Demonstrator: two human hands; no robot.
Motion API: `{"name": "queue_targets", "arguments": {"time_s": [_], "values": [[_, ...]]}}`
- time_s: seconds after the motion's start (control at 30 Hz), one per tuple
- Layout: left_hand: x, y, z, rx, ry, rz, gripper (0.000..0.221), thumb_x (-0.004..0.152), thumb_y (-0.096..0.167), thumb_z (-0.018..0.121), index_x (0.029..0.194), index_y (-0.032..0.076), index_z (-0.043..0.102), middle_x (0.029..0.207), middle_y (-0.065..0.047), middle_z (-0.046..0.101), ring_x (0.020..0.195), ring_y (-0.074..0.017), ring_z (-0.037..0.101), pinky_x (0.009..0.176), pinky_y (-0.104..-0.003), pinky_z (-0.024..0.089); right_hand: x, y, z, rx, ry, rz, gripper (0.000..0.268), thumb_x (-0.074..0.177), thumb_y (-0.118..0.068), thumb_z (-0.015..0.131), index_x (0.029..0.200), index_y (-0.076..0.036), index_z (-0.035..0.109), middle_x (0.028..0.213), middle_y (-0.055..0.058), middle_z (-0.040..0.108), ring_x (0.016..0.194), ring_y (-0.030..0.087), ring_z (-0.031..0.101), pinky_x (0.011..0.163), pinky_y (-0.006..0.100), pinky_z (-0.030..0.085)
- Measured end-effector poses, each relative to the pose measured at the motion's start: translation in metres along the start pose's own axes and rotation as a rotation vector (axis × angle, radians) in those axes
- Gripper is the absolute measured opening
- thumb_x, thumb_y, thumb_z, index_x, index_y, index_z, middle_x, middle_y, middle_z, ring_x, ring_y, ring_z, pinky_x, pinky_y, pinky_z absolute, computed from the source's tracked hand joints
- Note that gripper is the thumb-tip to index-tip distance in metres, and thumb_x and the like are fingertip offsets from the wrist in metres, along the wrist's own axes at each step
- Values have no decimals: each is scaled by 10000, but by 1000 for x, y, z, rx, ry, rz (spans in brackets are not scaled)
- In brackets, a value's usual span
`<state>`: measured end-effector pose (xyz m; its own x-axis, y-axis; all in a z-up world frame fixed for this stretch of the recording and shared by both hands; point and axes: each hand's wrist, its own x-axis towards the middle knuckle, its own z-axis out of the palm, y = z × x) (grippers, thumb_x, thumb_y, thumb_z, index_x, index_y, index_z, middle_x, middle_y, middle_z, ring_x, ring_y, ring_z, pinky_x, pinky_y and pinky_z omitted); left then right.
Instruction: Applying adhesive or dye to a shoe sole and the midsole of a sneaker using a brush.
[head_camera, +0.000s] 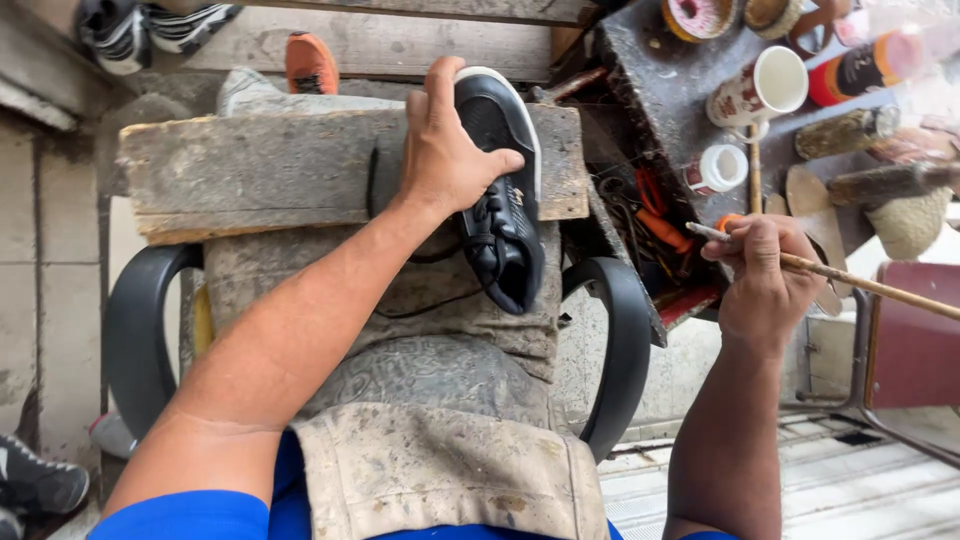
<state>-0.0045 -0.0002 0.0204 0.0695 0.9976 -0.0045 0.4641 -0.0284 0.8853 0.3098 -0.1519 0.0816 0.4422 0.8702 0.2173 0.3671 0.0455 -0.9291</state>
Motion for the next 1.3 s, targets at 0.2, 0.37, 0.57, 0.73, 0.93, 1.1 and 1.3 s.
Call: {"name": "queue_targets", "arguments": {"time_s": [0.2,0.37,0.57,0.73,0.93,1.1,1.3], "values": [[1,9,-2,544,220,507,898,683,508,976,1389,201,513,1303,-130,469,1137,-340,488,838,-507,490,18,7,-15,14,172,0,116,845,18,559,909,5,655,877,123,611,701,229,705,658,251,627],[-21,33,-15,269,-410,965,870,673,741,789,1307,158,667,1403,-137,623,1197,-365,552,866,-564,383,51,23,-28,-7,229,-40,147,817,19,640,945,-42,679,920,114,684,709,177,718,657,214,610],[-39,31,-15,685,-366,1099,230,914,73,530,1075,210,620,965,11,607,941,-238,569,777,-432,433,94,55,-26,-50,127,-34,189,829,121,525,863,-22,645,767,124,635,703,198,745,625,297,667],[-54,14,-10,647,-238,1102,168,981,164,540,1105,176,652,1028,-25,653,1063,-262,619,975,-499,468,110,72,-23,-394,95,-77,106,856,-15,702,896,-112,718,757,-3,689,642,53,605,583,197,498],[-60,-9,-10,607,-304,1104,273,958,140,520,1183,173,673,1213,-63,685,1173,-336,635,1041,-587,453,115,80,-19,-535,74,-107,100,858,-60,728,876,-158,723,752,-37,696,649,38,607,613,203,509],[-63,-3,-9,606,-264,1040,247,967,141,520,1178,158,649,1181,-40,670,1159,-279,612,1055,-579,441,113,65,-22,-247,175,39,92,882,-22,745,898,-101,700,787,73,718,668,132,716,584,254,629],[-67,-4,-6,653,-230,1023,276,967,140,509,1208,150,643,1235,-49,622,1166,-258,580,1076,-572,437,107,70,-25,329,358,307,117,862,51,616,891,-59,592,750,142,673,616,241,740,481,321,631]]}}
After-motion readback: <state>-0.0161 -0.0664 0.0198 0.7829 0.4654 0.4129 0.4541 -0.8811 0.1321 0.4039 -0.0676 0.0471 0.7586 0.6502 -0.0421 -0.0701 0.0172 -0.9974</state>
